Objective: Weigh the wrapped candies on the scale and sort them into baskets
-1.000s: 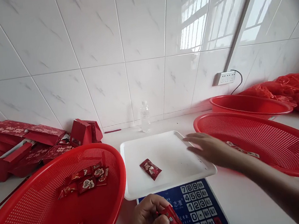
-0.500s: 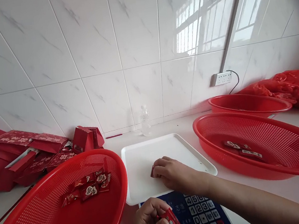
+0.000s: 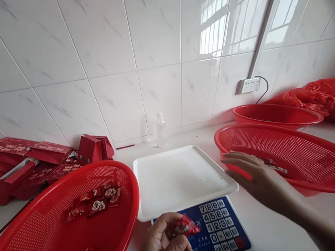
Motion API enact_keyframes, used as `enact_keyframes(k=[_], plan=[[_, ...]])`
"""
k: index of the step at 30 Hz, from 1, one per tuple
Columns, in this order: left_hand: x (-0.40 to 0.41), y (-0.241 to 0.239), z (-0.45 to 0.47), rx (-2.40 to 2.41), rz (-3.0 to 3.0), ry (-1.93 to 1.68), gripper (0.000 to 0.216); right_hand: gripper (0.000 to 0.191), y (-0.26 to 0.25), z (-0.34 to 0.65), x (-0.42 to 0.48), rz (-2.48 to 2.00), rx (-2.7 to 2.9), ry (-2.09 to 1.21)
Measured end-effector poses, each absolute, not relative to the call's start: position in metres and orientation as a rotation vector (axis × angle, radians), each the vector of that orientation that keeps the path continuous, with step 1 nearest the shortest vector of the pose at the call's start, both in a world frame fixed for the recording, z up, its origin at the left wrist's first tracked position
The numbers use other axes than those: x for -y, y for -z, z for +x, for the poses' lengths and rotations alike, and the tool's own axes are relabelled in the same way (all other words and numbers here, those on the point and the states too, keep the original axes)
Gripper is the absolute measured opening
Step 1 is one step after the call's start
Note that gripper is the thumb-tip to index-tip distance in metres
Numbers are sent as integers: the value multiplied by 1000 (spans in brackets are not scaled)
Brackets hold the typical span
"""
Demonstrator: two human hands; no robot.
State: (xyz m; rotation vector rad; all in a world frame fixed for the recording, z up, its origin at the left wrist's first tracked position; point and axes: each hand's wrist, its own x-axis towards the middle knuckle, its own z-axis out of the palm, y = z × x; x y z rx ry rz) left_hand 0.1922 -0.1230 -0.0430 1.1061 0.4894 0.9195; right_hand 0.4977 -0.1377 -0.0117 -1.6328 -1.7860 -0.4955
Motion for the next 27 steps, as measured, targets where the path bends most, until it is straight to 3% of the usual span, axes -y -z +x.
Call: enact_keyframes(k=[3,7,10,13,17,22,27], plan=[[125,41,192,-572,1206,-945,30,33,0,432,157,-1438,1859,75],[123,43,189,-570,1268,-918,29,41,-11,374,168,-1360,1912,-668],[123,46,187,-587,1290,-937,27,44,-8,364,163,-1393,1793,-879],[126,45,188,-621,1301,-988,32,38,-4,371,153,-1390,1667,-812],[130,43,190,-641,1330,-1074,40,27,-1,389,130,-1522,1572,-365],[127,45,192,-724,1545,-1006,32,30,16,403,122,-1511,1695,141],[133,39,185,-701,1729,-1026,25,24,52,381,170,-1161,1814,-41]])
